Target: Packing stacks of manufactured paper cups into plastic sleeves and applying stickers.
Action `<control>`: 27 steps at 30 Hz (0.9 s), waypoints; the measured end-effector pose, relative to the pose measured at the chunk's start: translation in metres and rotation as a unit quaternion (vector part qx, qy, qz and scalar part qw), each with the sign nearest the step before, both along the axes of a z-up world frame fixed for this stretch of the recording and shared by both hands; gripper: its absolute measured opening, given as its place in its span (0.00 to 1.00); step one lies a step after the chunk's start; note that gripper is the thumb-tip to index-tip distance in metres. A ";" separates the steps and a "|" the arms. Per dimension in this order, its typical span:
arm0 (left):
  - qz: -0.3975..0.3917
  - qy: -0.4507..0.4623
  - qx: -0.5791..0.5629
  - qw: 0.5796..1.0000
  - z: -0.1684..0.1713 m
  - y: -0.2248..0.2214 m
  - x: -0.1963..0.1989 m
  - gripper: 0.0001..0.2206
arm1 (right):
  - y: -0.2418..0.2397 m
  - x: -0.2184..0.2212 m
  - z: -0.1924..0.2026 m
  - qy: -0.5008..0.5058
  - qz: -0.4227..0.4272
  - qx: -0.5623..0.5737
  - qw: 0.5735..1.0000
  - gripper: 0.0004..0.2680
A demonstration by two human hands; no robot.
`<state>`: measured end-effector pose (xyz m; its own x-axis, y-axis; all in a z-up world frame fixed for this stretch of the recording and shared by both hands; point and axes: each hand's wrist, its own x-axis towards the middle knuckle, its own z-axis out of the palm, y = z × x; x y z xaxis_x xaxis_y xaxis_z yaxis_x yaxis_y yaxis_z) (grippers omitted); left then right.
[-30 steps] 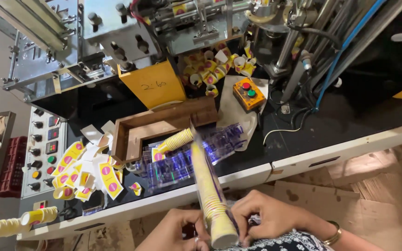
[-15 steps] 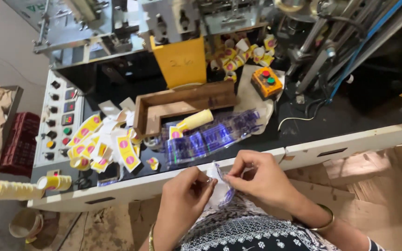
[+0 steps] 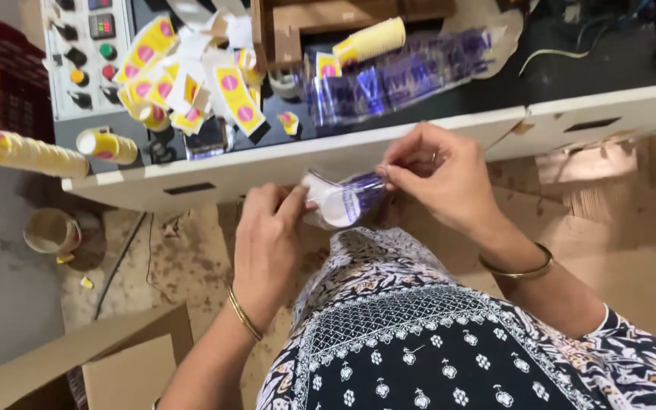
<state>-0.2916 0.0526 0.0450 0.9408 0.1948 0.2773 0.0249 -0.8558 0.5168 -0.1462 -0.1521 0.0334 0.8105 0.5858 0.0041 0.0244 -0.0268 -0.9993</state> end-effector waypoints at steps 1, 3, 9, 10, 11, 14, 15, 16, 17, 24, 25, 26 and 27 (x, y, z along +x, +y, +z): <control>0.000 0.003 -0.003 1.000 -0.005 0.003 -0.008 0.18 | 0.003 -0.009 -0.003 0.003 0.000 -0.003 1.000 0.04; -0.029 -0.026 -0.016 0.999 -0.013 0.010 -0.018 0.07 | 0.009 -0.023 -0.006 0.003 0.002 -0.066 0.998 0.12; 0.012 0.283 -0.158 0.946 -0.096 0.047 -0.047 0.15 | 0.013 -0.060 -0.044 -0.179 0.089 -0.163 0.966 0.03; 0.002 0.265 -0.153 0.952 -0.122 0.054 -0.055 0.15 | 0.012 -0.062 -0.041 -0.197 0.077 -0.163 0.964 0.03; 0.013 0.301 -0.360 0.883 -0.149 0.062 -0.061 0.18 | 0.010 -0.064 -0.040 -0.208 0.151 -0.135 0.957 0.03; 0.029 0.297 -0.653 0.696 -0.165 0.057 -0.061 0.16 | 0.014 -0.073 -0.032 -0.205 0.262 -0.089 0.939 0.03; 0.051 0.267 -0.750 0.602 -0.160 0.050 -0.061 0.13 | 0.016 -0.076 -0.029 -0.181 0.308 -0.072 0.931 0.03; 0.042 0.270 -0.747 0.605 -0.162 0.040 -0.059 0.13 | 0.019 -0.080 -0.032 -0.186 0.300 -0.073 0.933 0.03; 0.043 0.275 -0.716 0.641 -0.165 0.030 -0.057 0.13 | 0.022 -0.084 -0.036 -0.190 0.341 -0.060 0.919 0.03; 0.050 0.180 -0.737 0.649 -0.311 0.036 -0.056 0.16 | 0.024 -0.096 -0.033 -0.284 0.259 -0.009 0.923 0.02; 0.043 0.183 -0.736 0.650 -0.273 0.031 -0.045 0.16 | 0.023 -0.097 -0.031 -0.288 0.252 -0.012 0.924 0.02; 0.037 0.205 -0.758 0.618 -0.235 0.026 -0.037 0.15 | 0.022 -0.099 -0.029 -0.323 0.256 -0.035 0.910 0.03; 0.032 0.227 -0.778 0.585 -0.197 0.021 -0.030 0.14 | 0.022 -0.101 -0.027 -0.356 0.260 -0.058 0.896 0.03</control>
<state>-0.3214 0.0735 -0.1520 0.8259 -0.0827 -0.5577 0.4683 0.6516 0.5968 -0.2471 -0.1303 0.0063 0.2438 0.9133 0.3262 0.6946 0.0703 -0.7160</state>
